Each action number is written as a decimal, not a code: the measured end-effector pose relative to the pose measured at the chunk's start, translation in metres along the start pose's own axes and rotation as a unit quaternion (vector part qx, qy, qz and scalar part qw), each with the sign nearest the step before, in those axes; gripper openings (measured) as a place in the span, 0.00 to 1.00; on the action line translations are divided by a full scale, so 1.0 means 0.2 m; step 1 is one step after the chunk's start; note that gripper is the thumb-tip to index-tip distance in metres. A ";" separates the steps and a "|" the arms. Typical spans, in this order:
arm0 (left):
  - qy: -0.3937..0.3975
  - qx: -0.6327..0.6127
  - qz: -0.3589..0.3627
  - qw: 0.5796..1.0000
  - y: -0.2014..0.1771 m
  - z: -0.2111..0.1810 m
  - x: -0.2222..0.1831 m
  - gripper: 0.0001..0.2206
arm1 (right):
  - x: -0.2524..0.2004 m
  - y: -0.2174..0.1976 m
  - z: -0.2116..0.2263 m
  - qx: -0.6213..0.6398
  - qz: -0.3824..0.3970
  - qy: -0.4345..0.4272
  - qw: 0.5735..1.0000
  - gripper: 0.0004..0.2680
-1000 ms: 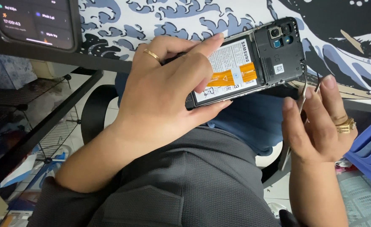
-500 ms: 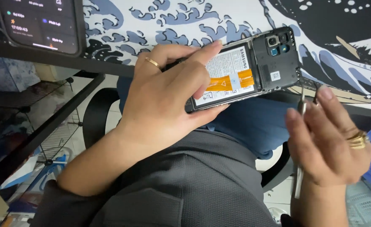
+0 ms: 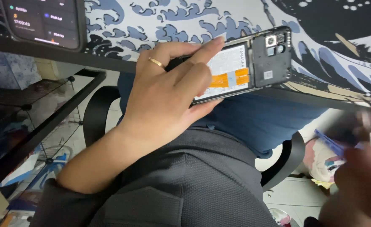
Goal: The person is disassembling a smartphone by removing screws with a screwdriver and using a prying tool to separate components.
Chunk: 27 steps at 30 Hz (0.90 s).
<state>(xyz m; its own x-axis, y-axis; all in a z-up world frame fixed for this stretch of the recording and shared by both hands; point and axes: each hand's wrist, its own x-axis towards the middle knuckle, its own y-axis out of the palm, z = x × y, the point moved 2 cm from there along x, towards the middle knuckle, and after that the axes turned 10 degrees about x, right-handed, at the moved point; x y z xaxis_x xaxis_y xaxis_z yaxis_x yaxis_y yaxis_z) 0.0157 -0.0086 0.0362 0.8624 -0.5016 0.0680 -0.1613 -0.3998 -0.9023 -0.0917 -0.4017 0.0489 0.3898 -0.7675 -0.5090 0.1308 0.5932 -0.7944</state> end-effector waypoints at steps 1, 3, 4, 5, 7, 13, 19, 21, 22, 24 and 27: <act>0.003 -0.005 -0.011 1.000 0.01 0.00 0.00 0.33 | 0.10 -0.05 -0.06 0.059 0.095 -0.369 0.923 0.22; 0.010 -0.011 -0.026 1.000 0.02 0.02 0.01 0.33 | 0.13 -0.04 -0.12 0.103 0.167 -0.683 0.703 0.17; 0.020 -0.012 -0.032 0.999 0.03 0.03 0.01 0.34 | 0.10 0.01 -0.08 0.193 0.122 -0.680 0.697 0.15; 0.024 -0.010 -0.037 0.999 0.04 0.04 0.00 0.34 | 0.08 0.07 -0.04 0.283 0.081 -0.669 0.683 0.24; 0.028 -0.004 -0.039 0.999 0.04 0.05 -0.01 0.34 | 0.22 0.03 -0.22 0.364 0.177 -0.574 0.712 0.17; 0.032 -0.014 -0.040 0.999 0.04 0.05 0.00 0.32 | 0.23 0.04 -0.34 0.556 0.277 -0.391 0.679 0.19; 0.028 -0.015 -0.045 0.998 0.04 0.05 0.00 0.32 | 0.17 0.06 -0.31 0.589 0.233 -0.387 0.670 0.23; 0.027 -0.017 -0.046 0.998 0.04 0.05 0.00 0.31 | 0.15 0.07 -0.28 0.581 0.213 -0.399 0.677 0.23; 0.024 -0.017 -0.043 0.999 0.04 0.05 0.00 0.31 | 0.14 0.07 -0.26 0.573 0.194 -0.412 0.682 0.24; 0.023 -0.016 -0.040 0.999 0.03 0.05 0.01 0.31 | 0.11 0.09 -0.21 0.565 0.174 -0.423 0.686 0.24; 0.033 -0.018 -0.054 0.998 0.02 0.04 0.02 0.29 | 0.06 0.13 -0.11 0.549 0.134 -0.445 0.695 0.25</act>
<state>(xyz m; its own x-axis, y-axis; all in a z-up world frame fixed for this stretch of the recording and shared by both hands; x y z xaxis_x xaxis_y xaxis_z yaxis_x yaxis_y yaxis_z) 0.0216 -0.0057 0.0288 0.8426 -0.5027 0.1935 -0.0870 -0.4814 -0.8722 -0.1037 -0.4010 0.0148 0.8797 -0.4293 0.2046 0.3710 0.8887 0.2693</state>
